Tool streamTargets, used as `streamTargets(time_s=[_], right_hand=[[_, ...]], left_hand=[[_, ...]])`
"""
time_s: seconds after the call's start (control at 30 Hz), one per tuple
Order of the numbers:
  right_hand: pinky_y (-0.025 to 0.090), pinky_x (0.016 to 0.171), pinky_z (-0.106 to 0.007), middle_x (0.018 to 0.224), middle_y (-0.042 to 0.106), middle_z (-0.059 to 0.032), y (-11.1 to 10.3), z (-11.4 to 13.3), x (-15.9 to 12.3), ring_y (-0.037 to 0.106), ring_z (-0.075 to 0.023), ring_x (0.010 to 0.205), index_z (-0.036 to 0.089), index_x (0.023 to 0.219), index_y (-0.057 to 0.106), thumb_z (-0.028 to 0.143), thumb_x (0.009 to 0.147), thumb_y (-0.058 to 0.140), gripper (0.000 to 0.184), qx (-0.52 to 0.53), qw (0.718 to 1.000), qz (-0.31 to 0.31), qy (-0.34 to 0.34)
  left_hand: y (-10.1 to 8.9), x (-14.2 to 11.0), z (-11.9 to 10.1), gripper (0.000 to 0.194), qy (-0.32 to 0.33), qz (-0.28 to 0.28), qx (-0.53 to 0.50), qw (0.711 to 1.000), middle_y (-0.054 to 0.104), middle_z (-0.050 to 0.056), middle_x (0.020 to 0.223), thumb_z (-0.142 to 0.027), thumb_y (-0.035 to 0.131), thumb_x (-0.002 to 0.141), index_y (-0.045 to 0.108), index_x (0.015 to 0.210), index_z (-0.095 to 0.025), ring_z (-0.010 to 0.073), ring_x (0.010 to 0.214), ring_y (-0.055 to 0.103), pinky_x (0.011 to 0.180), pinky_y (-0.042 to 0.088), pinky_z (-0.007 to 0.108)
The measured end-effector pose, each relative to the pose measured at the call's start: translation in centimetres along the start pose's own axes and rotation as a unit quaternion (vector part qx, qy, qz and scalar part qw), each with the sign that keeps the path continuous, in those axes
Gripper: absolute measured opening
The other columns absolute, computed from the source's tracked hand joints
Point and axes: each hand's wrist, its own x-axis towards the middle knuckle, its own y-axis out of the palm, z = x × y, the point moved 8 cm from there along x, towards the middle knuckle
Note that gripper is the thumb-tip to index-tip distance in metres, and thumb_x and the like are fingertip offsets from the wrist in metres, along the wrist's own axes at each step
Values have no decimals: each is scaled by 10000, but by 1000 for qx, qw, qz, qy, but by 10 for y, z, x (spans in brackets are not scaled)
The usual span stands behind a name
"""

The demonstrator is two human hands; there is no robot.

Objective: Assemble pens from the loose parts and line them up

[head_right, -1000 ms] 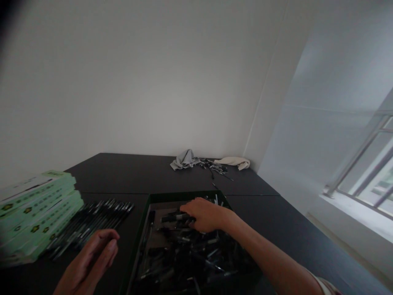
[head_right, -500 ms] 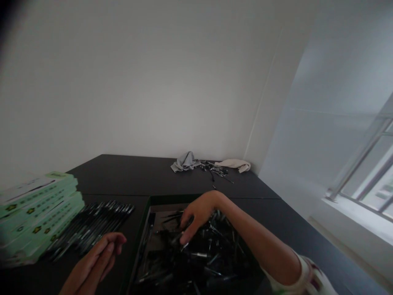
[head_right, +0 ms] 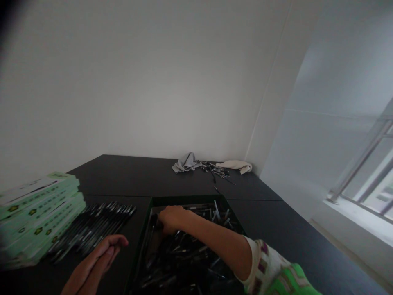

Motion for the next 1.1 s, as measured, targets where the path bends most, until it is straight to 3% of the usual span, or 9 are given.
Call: streamTargets(time_s=[0.13,0.3,0.43,0.57,0.73,0.93,1.1], right_hand=[[490,619,-316,953,685,-100,-5,-1,-7,641,-266,870,183,982,675,323,719,635,301,-11,1000,6,-12],[449,565,-266,879,705,-68,-3,1,-13,649,-231,800,206,869,707,289,675,633,224,-22,999,36,-28],[412,521,-252,894,700,-80,-2,1,-16,639,-223,781,179,931,694,296,672,637,290,-23,998,34,-36],[383,502,-233,887,702,-56,-2,4,-19,634,-200,774,191,971,680,288,682,638,307,-12,997,36,-61],[399,556,-253,912,699,-78,0,12,-17,633,-223,820,178,955,689,321,700,636,296,0,997,12,-83],[394,540,-279,775,688,-139,11,26,-8,631,-250,702,99,814,712,207,661,650,198,40,994,-13,-101],[378,570,-222,682,636,-28,-16,19,-18,586,-152,659,125,752,672,233,694,677,122,177,969,-94,-144]], left_hand=[[0,-1,-6,458,10,-16,5,1000,614,28,1082,-629,422,829,603,1014,-251,182,1081,555,914,460,184],[-2,-4,-22,485,23,-56,5,998,659,55,872,-639,486,777,631,952,-210,240,921,623,765,556,263],[-3,-4,-34,477,36,-95,8,995,652,49,782,-635,508,758,639,941,-215,245,872,631,717,563,265],[-10,-6,-40,461,54,-125,43,990,660,47,815,-621,508,764,645,946,-221,244,897,630,746,557,263],[-5,-5,-36,377,59,-49,96,992,650,14,1010,-551,460,831,641,984,-257,190,1014,598,875,489,197],[-1,-3,-32,397,49,-35,108,992,645,9,1009,-564,408,849,621,986,-259,163,1004,595,854,481,162],[-1,-2,-29,384,46,-21,111,993,629,-13,1049,-564,375,864,603,1002,-288,137,1045,567,889,439,131]])
